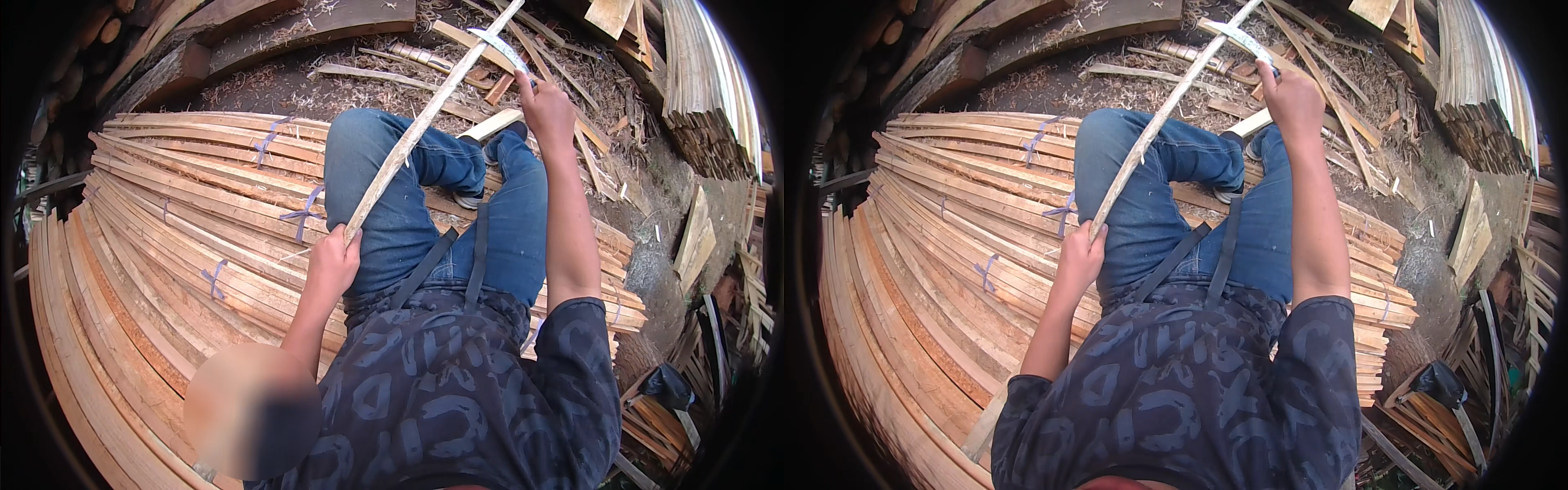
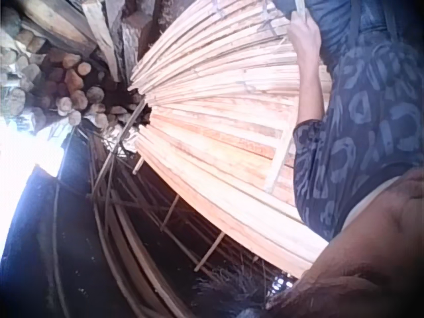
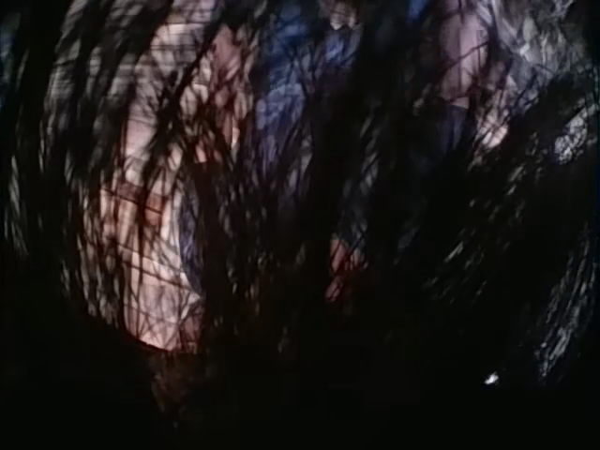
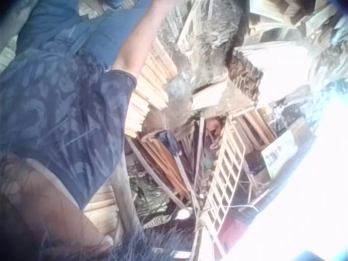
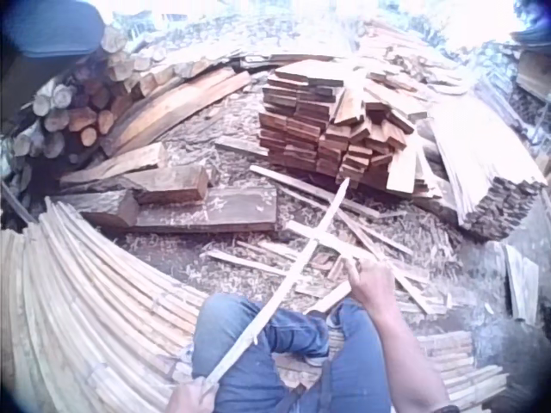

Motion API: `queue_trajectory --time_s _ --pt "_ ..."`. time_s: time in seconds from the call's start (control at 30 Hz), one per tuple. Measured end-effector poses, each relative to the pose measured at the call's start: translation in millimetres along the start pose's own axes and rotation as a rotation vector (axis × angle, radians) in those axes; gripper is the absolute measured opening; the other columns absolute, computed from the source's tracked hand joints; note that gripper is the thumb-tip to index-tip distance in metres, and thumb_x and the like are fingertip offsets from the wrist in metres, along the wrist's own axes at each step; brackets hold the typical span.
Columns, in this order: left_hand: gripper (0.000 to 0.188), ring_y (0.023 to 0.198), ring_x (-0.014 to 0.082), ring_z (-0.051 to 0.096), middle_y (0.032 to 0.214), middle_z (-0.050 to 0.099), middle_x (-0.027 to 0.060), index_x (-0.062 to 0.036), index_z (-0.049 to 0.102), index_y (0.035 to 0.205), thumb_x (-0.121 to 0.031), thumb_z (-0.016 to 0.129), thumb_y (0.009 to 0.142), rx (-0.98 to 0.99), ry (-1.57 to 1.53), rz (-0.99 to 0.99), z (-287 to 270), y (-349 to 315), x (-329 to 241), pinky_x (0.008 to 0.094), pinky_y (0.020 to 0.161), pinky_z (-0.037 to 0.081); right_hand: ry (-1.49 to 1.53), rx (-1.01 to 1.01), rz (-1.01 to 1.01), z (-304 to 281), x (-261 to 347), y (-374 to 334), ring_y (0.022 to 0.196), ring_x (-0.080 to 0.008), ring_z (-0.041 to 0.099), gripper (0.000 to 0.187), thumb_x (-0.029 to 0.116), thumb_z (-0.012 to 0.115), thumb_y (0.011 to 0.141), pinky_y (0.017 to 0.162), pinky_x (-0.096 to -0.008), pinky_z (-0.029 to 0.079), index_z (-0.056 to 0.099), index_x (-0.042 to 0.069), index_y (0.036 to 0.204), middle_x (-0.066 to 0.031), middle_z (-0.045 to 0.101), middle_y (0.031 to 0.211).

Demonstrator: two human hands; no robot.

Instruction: The person sits on the ground and uses a curved knife to shave and smooth a long, thin piece of wood held between their legs. They repeatedly scrape the blade along the wood's surface to remove thin layers and refine its shape.

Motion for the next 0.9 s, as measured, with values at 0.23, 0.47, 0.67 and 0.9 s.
queue_trajectory --time_s 0.23,0.47,0.67,0.9 --pt "0.029 0.072 0.0485 0.060 0.069 0.059 0.0313 0.0049 0.056 0.082 -0.021 0.056 0.095 -0.119 0.004 -0.031 -7.2 -24.0 -28.5 0.0519 0.061 0.045 0.155 0.260 -0.564 -41.9 89.0 -124.5 0.047 -0.0265 0.062 0.054 0.055 0.060 0.087 0.043 -0.0384 0.047 0.058 0.008 0.061 -0.0092 0.060 0.053" --pt "0.038 0.062 0.0410 0.057 0.063 0.055 0.0254 0.0071 0.056 0.080 -0.026 0.052 0.098 -0.060 -0.140 -0.203 -28.1 -40.3 -32.5 0.0436 0.061 0.044 0.316 0.068 -0.414 -6.8 106.1 -74.9 0.054 -0.0306 0.064 0.053 0.052 0.058 0.090 0.053 -0.0420 0.051 0.059 0.007 0.062 -0.0108 0.060 0.054" --pt "0.041 0.056 0.0300 0.051 0.058 0.048 0.0184 0.0072 0.054 0.077 -0.028 0.053 0.098 -0.155 -0.269 -0.364 -25.1 -64.7 15.2 0.0418 0.061 0.043 0.238 0.123 -0.240 -13.1 71.5 -5.9 0.059 -0.0373 0.063 0.059 0.054 0.053 0.093 0.056 -0.0462 0.049 0.062 0.003 0.066 -0.0171 0.062 0.059" --pt "0.039 0.072 0.0398 0.062 0.071 0.059 0.0266 0.0075 0.060 0.085 -0.029 0.052 0.098 -0.093 -0.262 -0.385 -15.0 -42.9 41.9 0.0440 0.070 0.047 0.328 0.475 -0.805 40.4 216.2 -149.7 0.046 -0.0297 0.061 0.054 0.054 0.059 0.087 0.043 -0.0397 0.047 0.061 0.007 0.061 -0.0133 0.058 0.051"
Point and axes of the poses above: each hand's wrist, its own y-axis towards the middle knuckle, its own z-axis out of the palm, x = y × z, the point moved 5 cm from there along y, towards the middle knuckle
